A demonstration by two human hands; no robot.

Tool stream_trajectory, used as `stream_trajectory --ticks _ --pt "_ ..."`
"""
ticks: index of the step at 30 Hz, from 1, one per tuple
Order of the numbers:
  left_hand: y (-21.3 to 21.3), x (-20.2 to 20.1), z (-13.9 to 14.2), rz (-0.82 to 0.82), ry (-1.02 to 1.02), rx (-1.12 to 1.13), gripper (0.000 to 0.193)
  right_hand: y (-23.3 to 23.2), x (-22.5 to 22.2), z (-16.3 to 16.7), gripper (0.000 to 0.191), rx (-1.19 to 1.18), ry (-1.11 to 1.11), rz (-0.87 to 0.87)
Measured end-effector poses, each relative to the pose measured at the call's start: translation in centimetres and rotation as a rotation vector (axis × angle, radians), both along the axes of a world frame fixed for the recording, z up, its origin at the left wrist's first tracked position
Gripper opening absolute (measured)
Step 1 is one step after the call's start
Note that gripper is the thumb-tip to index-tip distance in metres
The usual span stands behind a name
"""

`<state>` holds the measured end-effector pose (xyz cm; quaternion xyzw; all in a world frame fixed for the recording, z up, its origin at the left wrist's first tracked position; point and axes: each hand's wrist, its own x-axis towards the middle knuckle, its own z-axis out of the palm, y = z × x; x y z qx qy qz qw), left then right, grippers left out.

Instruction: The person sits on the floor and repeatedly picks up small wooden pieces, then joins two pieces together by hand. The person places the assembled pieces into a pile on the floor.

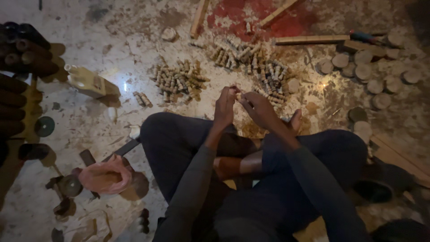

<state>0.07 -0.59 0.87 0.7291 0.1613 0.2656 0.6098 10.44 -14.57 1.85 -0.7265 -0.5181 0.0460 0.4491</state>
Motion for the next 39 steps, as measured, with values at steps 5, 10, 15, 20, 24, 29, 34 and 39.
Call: stream_trajectory --ticks 5,10,15,20,24,29,34,39 --pt "0.1 -0.3 0.7 -0.002 -0.017 -0.022 0.05 0.9 1.1 -0.1 0.034 -0.179 0.794 0.12" --pt "0.1 0.3 -0.4 0.016 0.028 -0.065 0.05 0.6 -0.8 0.7 0.028 -0.074 0.235 -0.094" --pt "0.1 0.4 -0.8 0.037 -0.085 -0.137 0.047 0.5 -1.2 0.9 0.028 0.03 -0.034 -0.096" --pt "-0.1 0.0 0.4 0.036 0.064 -0.013 0.046 1.2 0.9 -0.1 0.034 -0.139 0.769 0.146" --pt "-0.3 0.3 0.5 0.08 0.044 0.02 0.047 1.3 0.3 -0.1 0.03 -0.149 0.607 0.056" --pt "-0.2 0.3 -1.1 0.094 0.147 -0.159 0.049 0.7 -1.2 0.8 0.021 -0.038 -0.103 -0.064" --pt "0.1 -0.1 -1.5 0.058 0.067 -0.117 0.051 1.0 -0.1 0.0 0.022 -0.18 0.337 -0.008" --pt "-0.2 0.1 -0.9 0.045 -0.012 -0.123 0.052 1.1 0.0 -0.9 0.022 -0.052 0.324 -0.123"
